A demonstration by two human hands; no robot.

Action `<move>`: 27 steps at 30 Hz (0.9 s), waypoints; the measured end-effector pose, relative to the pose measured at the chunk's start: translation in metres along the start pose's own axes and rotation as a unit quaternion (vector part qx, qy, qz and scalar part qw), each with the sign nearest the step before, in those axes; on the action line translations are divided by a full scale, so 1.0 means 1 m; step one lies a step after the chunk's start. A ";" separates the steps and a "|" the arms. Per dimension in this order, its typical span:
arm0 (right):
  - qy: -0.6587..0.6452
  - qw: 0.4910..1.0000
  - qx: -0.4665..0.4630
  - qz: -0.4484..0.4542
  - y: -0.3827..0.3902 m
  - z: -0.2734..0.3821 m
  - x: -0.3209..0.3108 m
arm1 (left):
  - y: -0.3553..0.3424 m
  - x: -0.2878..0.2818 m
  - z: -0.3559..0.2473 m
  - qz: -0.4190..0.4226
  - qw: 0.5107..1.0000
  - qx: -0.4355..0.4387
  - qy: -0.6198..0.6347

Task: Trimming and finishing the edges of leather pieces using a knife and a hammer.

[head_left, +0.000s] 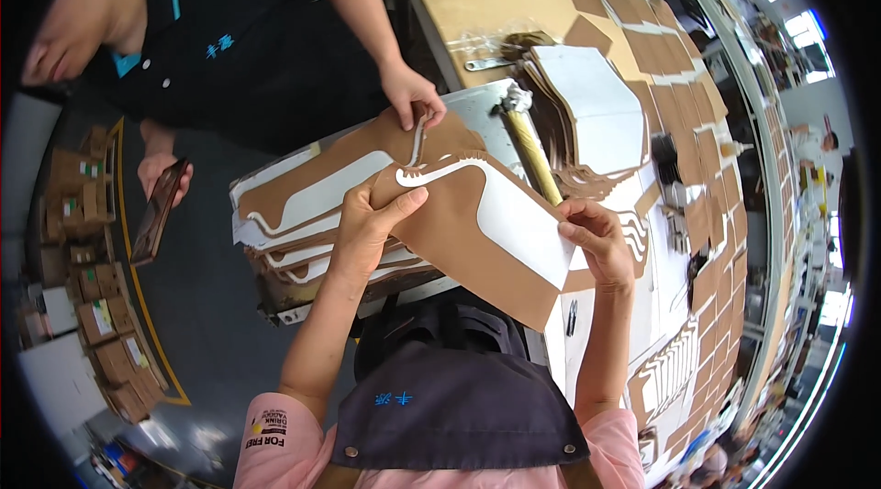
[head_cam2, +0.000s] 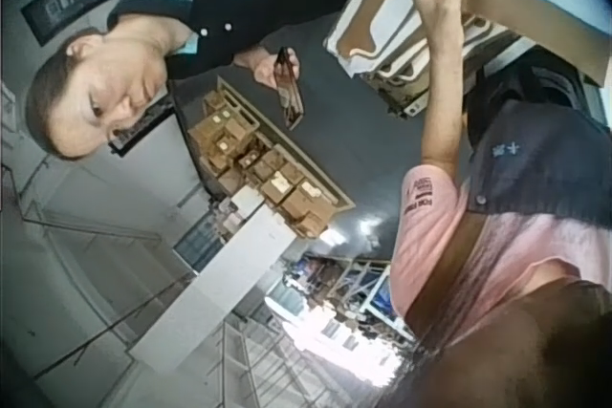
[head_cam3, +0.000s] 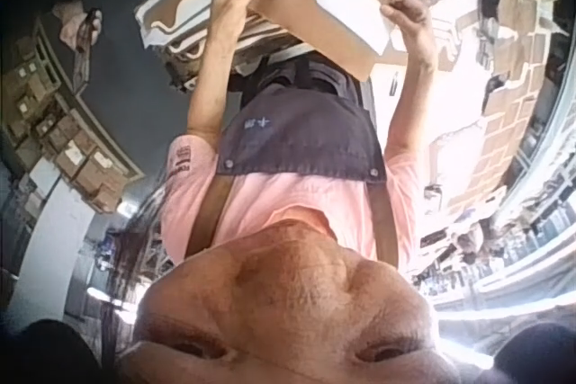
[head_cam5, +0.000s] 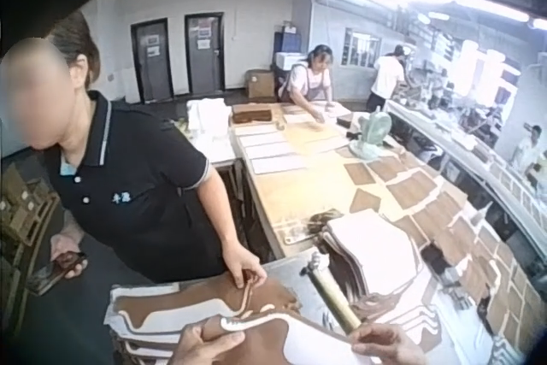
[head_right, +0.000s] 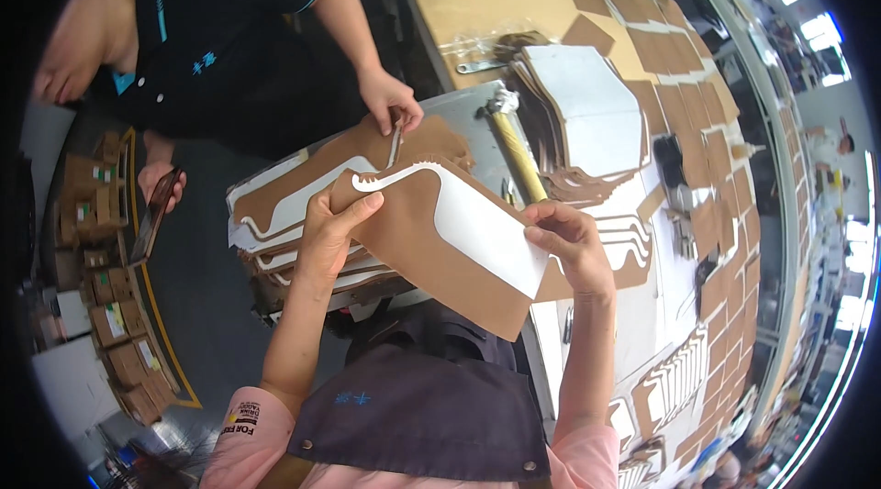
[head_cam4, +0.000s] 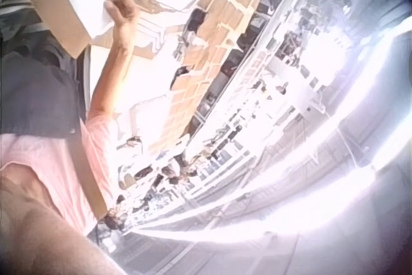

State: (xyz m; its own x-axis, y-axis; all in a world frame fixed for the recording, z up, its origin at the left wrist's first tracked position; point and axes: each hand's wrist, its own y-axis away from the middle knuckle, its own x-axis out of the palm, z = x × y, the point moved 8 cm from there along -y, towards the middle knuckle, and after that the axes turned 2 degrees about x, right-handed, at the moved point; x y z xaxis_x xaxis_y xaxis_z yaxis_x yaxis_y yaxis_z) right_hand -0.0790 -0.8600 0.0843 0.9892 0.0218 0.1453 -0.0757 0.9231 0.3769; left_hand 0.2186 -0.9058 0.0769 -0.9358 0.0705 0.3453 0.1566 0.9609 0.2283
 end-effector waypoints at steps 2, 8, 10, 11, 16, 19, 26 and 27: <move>-0.036 0.999 0.016 -0.014 0.009 -0.019 -0.015 | -0.004 0.014 0.007 0.013 1.000 -0.013 -0.018; -0.078 0.995 0.040 -0.052 0.029 -0.050 -0.046 | -0.005 0.051 0.014 0.026 0.997 -0.039 -0.056; -0.055 0.996 0.046 -0.054 0.035 -0.055 -0.056 | -0.003 0.064 0.012 0.031 0.996 -0.039 -0.070; -0.061 0.995 0.048 -0.058 0.038 -0.054 -0.062 | -0.002 0.071 0.011 0.035 0.996 -0.044 -0.075; 0.040 0.998 -0.023 0.032 0.021 0.007 -0.043 | 0.005 0.106 0.001 0.062 0.990 -0.038 -0.118; 0.028 0.997 -0.050 0.046 -0.002 0.040 -0.021 | 0.008 0.129 -0.009 0.068 0.988 -0.026 -0.139; -0.040 0.995 -0.037 0.082 -0.007 0.040 -0.035 | 0.012 0.168 -0.021 0.075 0.973 -0.005 -0.218; -0.040 0.995 -0.038 0.086 -0.005 0.036 -0.041 | 0.013 0.172 -0.021 0.078 0.970 -0.010 -0.229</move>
State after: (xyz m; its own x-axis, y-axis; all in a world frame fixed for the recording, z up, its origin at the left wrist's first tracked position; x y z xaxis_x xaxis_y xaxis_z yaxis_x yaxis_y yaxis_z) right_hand -0.1241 -0.8799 0.1096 0.9491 0.1545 0.2746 -0.2303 0.9349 0.2701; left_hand 0.0663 -0.8871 0.1584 -0.9419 0.3300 -0.0620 0.3091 0.9242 0.2243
